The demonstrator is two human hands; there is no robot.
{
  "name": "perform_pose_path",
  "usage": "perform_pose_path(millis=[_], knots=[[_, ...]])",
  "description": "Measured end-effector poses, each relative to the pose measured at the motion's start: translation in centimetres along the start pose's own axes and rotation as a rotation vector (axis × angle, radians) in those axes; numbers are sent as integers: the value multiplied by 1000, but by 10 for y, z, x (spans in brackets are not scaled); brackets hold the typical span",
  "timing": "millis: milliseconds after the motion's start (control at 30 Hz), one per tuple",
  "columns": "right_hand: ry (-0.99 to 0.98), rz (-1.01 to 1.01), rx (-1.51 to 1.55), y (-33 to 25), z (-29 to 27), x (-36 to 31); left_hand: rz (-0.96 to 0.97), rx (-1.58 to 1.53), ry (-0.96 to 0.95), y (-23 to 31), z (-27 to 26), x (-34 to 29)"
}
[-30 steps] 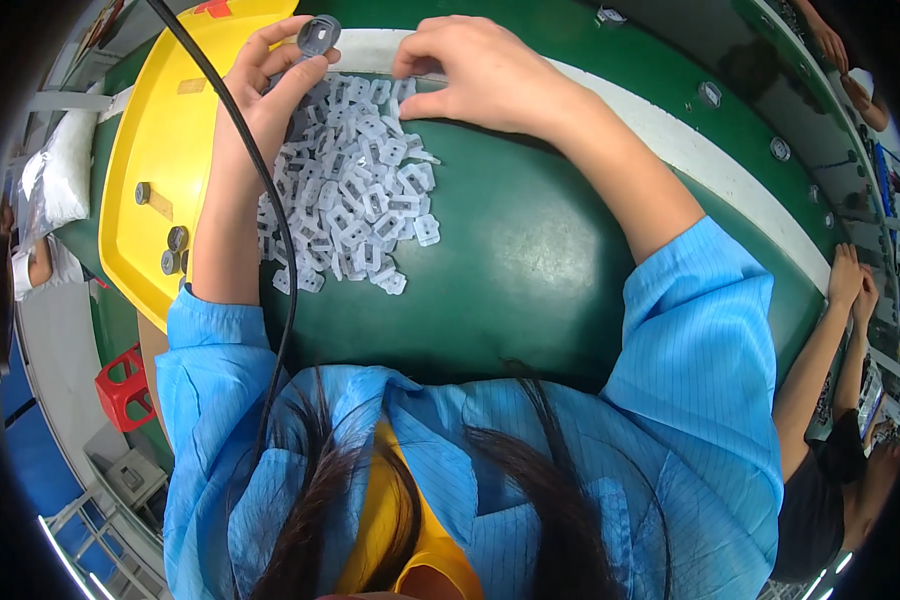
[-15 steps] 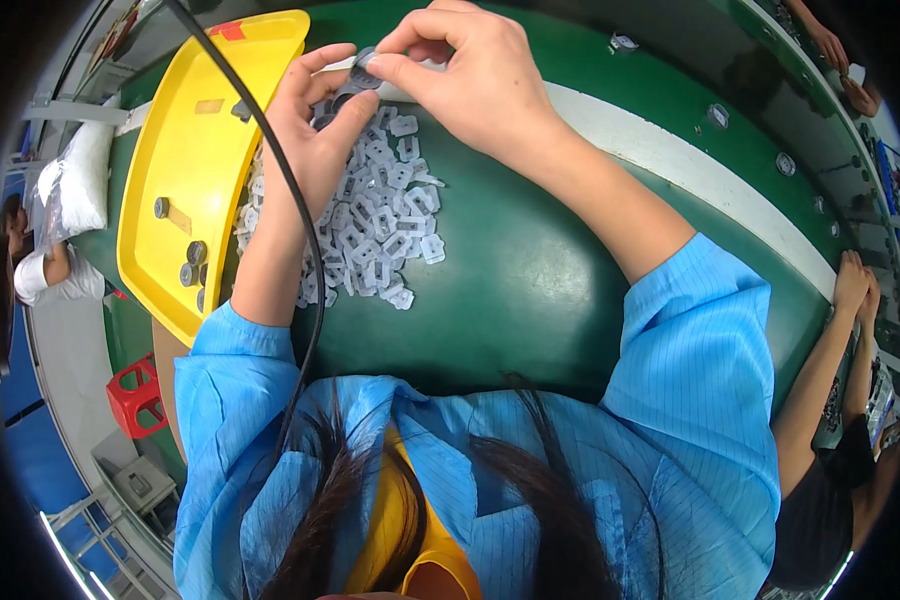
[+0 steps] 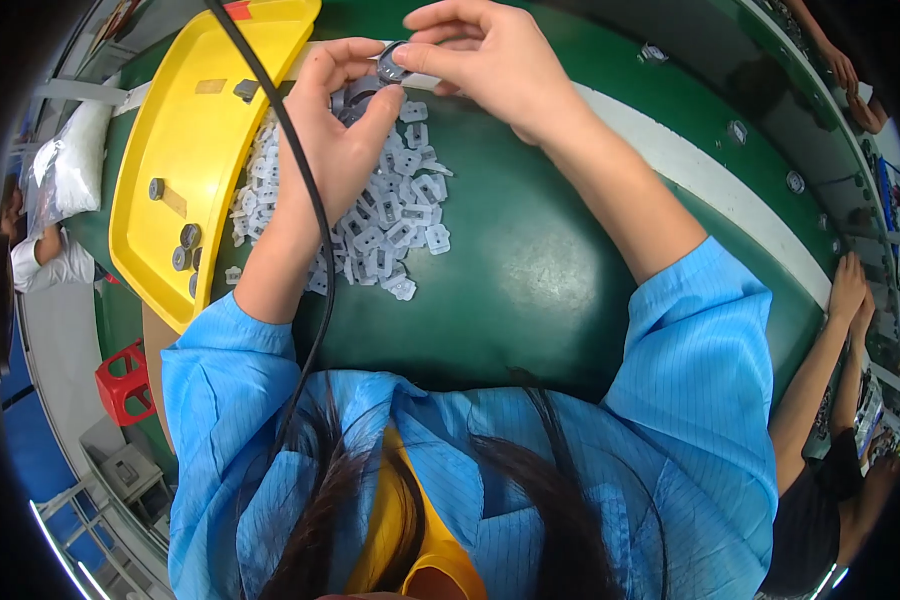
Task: The person assembles small plastic clips onto a plastic base component by hand, taking the clips from a yellow tray and attaching them to the central component.
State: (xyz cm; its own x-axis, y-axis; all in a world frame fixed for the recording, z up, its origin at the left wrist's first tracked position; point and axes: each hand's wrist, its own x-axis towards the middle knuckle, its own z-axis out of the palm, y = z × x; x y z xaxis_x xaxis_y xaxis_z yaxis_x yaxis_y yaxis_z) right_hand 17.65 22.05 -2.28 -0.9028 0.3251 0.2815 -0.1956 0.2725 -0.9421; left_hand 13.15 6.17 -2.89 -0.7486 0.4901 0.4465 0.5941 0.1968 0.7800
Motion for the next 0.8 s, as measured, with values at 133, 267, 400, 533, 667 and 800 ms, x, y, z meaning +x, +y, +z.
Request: perform_pose_path(millis=[133,267,400,533,667,800], knots=[[-354,545,450,-3,-19,10,148,0,2,3,0,-1],[-504,358,180,-11,-32,11,106,-17,-93,2,-6,3],[-541,274,12,-24,-24,3,-99,-45,-220,3,-16,7],[-305,189,34,-27,-17,-4,3,-78,-117,4,-13,5],[-234,160,122,-27,-7,-7,-185,-263,-177,5,-17,7],[-279,357,383,-19,-8,0,-326,-351,-166,5,-17,8]])
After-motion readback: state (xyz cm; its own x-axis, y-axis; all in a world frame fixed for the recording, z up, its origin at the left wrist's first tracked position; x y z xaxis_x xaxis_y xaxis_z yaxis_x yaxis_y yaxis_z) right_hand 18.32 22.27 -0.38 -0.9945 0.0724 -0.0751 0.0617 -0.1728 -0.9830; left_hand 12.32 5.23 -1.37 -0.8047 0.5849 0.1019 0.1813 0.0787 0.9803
